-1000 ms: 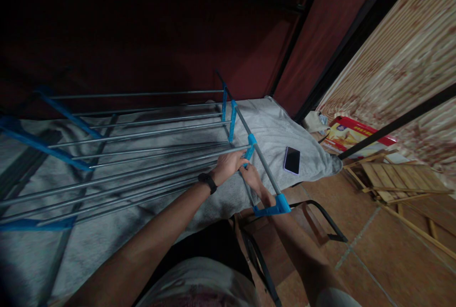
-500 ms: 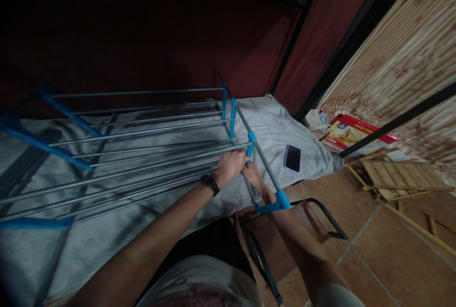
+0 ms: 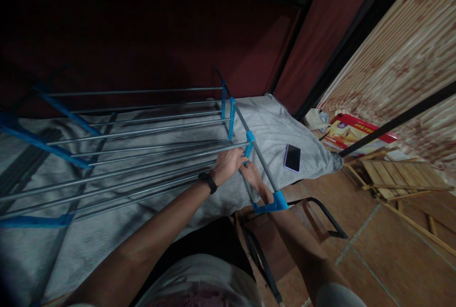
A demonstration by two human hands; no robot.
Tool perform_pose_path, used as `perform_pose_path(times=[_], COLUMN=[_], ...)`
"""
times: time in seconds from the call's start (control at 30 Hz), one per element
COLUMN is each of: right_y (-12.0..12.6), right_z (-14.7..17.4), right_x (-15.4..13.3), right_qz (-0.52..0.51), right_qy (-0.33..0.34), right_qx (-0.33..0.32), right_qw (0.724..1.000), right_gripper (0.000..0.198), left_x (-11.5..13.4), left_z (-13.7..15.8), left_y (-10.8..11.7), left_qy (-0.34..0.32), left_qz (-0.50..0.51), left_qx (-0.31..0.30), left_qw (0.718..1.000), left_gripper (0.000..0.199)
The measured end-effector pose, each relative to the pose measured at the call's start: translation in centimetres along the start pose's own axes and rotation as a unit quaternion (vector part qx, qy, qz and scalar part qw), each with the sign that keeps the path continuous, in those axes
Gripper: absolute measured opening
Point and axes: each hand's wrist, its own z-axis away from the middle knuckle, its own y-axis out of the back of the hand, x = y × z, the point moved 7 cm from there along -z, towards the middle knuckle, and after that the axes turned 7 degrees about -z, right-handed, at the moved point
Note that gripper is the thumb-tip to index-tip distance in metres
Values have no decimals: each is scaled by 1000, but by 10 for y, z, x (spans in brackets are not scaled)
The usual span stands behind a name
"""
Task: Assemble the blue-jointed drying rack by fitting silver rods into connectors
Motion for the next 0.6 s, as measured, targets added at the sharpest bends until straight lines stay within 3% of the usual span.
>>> perform_pose_path(times=[0.23,0.6], right_y=[-4,-8], right_z=[-2,1], right_x=[3,-1], right_qz=[5,11], right_qy=[24,26], right_qx=[4,11], right_qw=[1000,1000], right_gripper=[15,11], left_x=[1,-5], left_z=[-2,-6], left_y=[-3,-6], left_qy=[23,16], left_qz=[-5,-2], left_qx=[-16,12], left_qw=[1000,1000], left_gripper=[27,25])
